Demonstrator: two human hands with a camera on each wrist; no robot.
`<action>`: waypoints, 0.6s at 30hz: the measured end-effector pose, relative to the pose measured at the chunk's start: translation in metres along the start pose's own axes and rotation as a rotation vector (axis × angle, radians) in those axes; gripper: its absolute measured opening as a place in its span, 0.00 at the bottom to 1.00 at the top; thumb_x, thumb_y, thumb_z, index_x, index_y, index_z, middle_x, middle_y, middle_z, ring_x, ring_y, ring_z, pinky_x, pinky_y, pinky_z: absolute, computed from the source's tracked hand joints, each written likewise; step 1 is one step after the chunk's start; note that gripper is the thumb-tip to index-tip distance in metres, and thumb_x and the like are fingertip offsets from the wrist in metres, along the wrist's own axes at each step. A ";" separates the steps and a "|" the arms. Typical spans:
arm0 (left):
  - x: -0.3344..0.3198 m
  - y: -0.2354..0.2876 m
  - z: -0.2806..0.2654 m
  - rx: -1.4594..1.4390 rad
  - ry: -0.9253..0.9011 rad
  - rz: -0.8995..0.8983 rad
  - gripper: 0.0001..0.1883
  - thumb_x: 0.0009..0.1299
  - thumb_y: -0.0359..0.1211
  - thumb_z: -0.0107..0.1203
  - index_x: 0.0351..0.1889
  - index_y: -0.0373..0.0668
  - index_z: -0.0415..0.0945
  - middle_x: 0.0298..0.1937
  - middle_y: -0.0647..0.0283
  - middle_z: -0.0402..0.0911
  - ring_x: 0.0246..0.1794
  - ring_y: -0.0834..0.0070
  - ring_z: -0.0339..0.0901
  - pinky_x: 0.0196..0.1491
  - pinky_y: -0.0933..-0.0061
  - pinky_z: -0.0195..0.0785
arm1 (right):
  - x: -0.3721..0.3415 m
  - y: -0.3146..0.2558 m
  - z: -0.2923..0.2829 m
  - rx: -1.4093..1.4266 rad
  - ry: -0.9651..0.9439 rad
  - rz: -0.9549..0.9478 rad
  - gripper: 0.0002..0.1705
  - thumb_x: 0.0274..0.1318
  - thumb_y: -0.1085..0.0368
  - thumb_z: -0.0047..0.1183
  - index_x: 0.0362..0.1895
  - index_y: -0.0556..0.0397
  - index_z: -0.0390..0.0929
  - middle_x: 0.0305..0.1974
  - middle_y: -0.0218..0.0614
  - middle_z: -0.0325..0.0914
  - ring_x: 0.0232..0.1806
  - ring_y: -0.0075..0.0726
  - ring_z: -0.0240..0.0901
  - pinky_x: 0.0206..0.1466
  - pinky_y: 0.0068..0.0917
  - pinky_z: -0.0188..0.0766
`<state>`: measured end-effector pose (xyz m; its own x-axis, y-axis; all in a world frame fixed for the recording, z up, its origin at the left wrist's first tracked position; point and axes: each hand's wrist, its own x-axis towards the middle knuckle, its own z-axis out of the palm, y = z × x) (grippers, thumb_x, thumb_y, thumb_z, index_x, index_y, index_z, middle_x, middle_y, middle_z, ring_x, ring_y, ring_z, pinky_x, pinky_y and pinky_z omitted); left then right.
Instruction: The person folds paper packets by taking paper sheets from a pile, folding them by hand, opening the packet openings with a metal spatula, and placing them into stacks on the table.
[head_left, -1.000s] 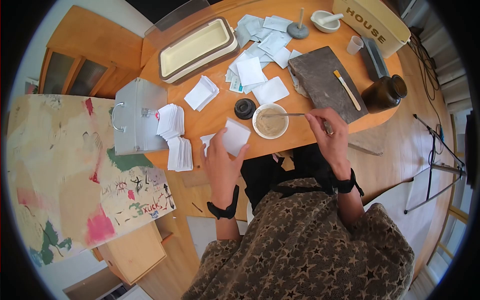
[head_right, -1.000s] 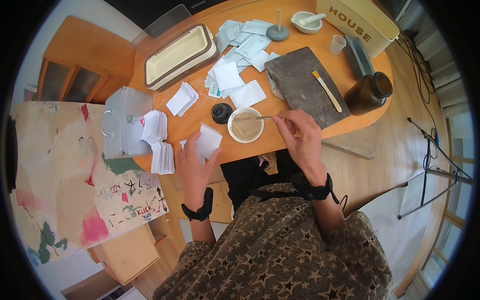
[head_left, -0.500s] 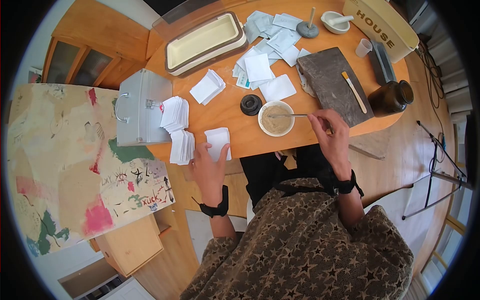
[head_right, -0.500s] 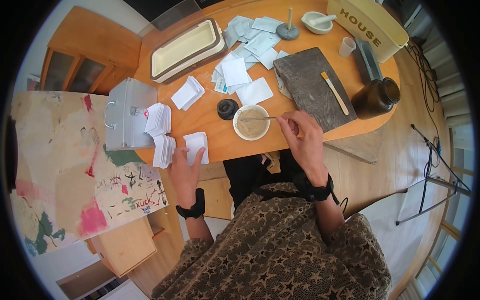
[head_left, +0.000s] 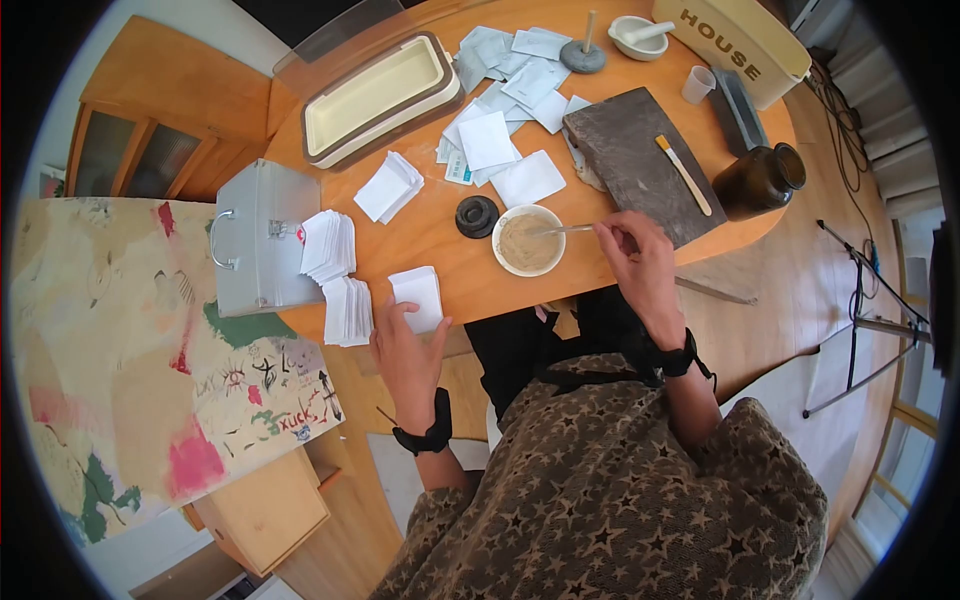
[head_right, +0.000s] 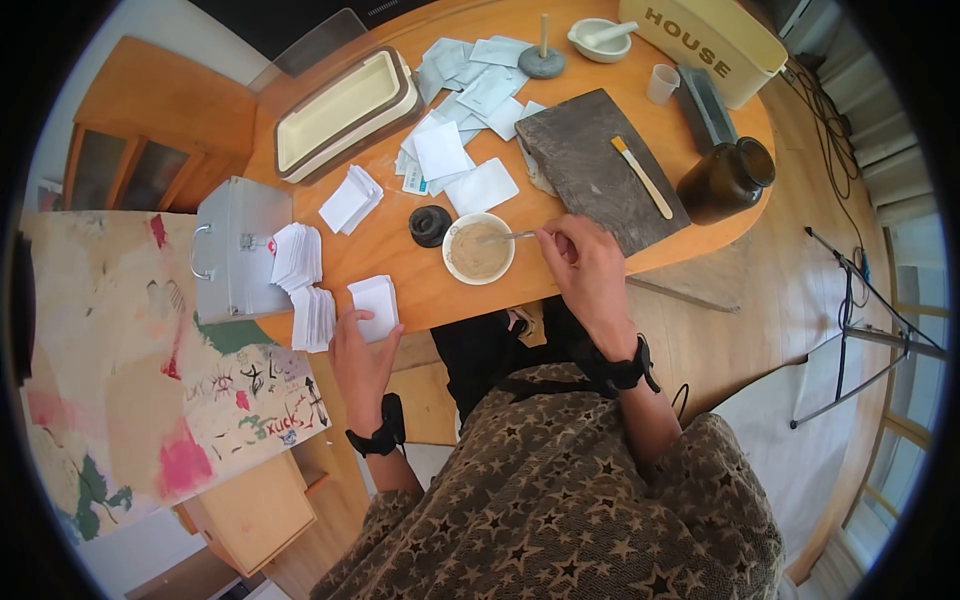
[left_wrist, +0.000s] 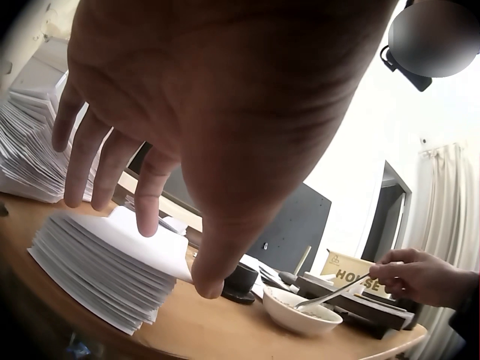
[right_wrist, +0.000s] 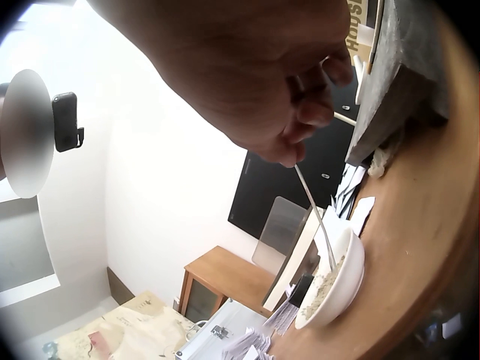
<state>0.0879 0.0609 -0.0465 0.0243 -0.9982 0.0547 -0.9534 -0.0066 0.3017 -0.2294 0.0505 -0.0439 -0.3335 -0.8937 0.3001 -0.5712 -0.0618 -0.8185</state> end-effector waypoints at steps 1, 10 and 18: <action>0.000 -0.001 0.001 -0.002 -0.003 0.003 0.27 0.62 0.45 0.73 0.53 0.44 0.72 0.67 0.52 0.73 0.71 0.54 0.67 0.72 0.48 0.55 | 0.000 0.001 0.000 -0.020 -0.005 -0.013 0.06 0.59 0.68 0.65 0.34 0.55 0.81 0.25 0.35 0.74 0.23 0.35 0.69 0.32 0.32 0.64; -0.002 -0.007 0.007 0.011 -0.032 -0.039 0.26 0.61 0.44 0.74 0.47 0.44 0.70 0.68 0.50 0.72 0.71 0.53 0.68 0.69 0.49 0.58 | 0.000 0.000 0.003 0.018 -0.019 0.004 0.07 0.58 0.68 0.66 0.31 0.56 0.81 0.22 0.35 0.73 0.20 0.35 0.67 0.29 0.31 0.64; -0.004 -0.009 0.011 0.037 -0.026 -0.027 0.24 0.60 0.46 0.74 0.42 0.44 0.72 0.68 0.49 0.73 0.71 0.53 0.68 0.68 0.51 0.59 | -0.001 0.003 0.004 -0.017 -0.048 0.000 0.07 0.58 0.68 0.66 0.31 0.56 0.81 0.22 0.35 0.73 0.20 0.35 0.67 0.29 0.32 0.64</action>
<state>0.0934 0.0645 -0.0604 0.0430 -0.9988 0.0216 -0.9629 -0.0357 0.2676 -0.2283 0.0492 -0.0486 -0.2977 -0.9139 0.2760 -0.5835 -0.0546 -0.8103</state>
